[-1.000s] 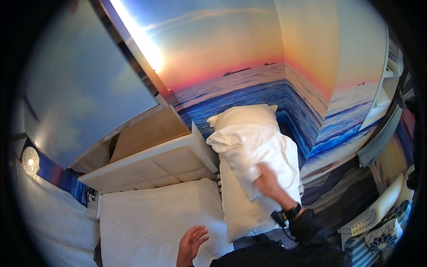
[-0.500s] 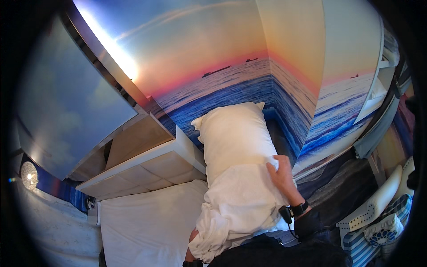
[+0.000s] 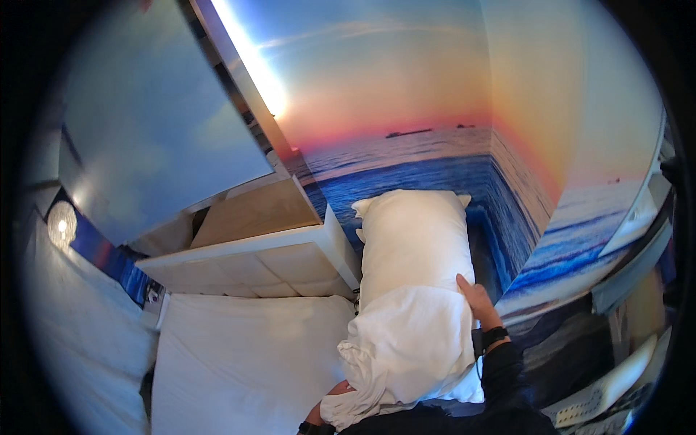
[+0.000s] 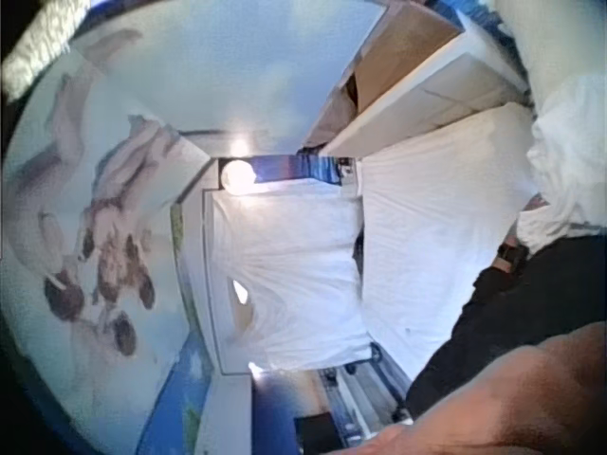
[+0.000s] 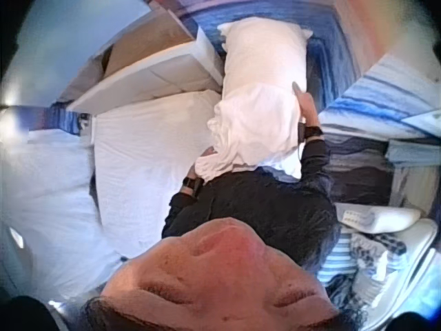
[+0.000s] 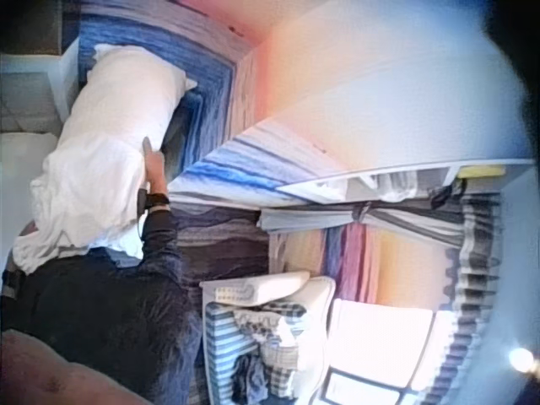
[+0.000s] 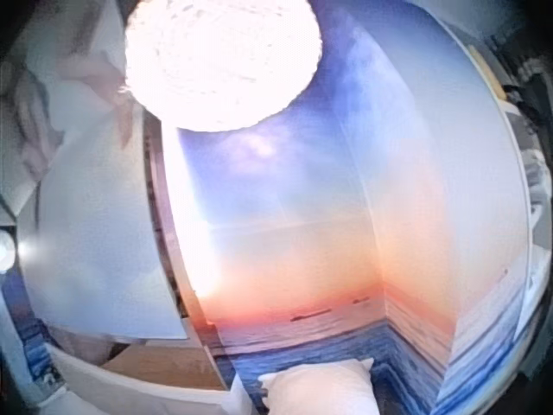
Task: The person inserts a pillow into a pillowcase on a bed, then repeats the process with a second pillow. The person aligns the pillowcase opening, pushes the pillow inside, and smooths the fabric to fit.
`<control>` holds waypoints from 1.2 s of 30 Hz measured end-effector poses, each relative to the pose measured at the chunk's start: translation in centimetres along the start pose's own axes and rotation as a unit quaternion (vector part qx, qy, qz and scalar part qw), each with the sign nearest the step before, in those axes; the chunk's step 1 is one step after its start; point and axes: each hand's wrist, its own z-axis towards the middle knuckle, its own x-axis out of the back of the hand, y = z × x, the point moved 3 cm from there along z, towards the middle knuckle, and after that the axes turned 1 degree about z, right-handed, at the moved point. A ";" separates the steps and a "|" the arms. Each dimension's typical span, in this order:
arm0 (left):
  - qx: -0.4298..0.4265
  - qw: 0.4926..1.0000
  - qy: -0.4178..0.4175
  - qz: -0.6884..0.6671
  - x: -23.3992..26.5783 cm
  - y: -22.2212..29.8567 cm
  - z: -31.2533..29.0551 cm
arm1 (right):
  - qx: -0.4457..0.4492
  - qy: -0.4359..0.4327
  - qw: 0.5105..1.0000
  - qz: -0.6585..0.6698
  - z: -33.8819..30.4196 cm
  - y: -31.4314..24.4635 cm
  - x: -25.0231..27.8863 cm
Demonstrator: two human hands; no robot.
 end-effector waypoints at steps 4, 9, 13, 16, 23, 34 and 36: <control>-0.032 0.996 -0.040 -0.076 -1.0 -0.6 0.9 | 0.073 0.027 0.994 -0.082 1.4 0.1 -3.5; -0.061 0.992 -0.064 -0.095 -1.5 -1.5 1.1 | 0.079 -0.015 0.996 -0.024 1.2 -0.3 -4.0; -0.091 0.989 -0.066 -0.093 -0.7 -2.8 -0.3 | 0.062 -0.107 0.944 0.307 -1.4 -3.5 -4.6; -0.111 0.988 -0.047 -0.092 -0.3 -4.3 -1.8 | 0.100 -0.192 0.891 0.398 -4.0 -7.6 -5.8; -0.141 0.984 0.000 -0.113 1.5 -7.5 -5.6 | 0.158 -0.219 0.901 0.339 -11.9 -15.5 -9.0; -0.143 0.981 0.022 -0.132 7.5 -12.4 -14.5 | 0.321 -0.261 0.910 0.012 -31.9 -17.9 -14.3; -0.138 0.981 0.044 -0.127 9.3 -13.8 -16.8 | 0.188 -0.343 0.912 0.123 -34.5 -18.0 -16.5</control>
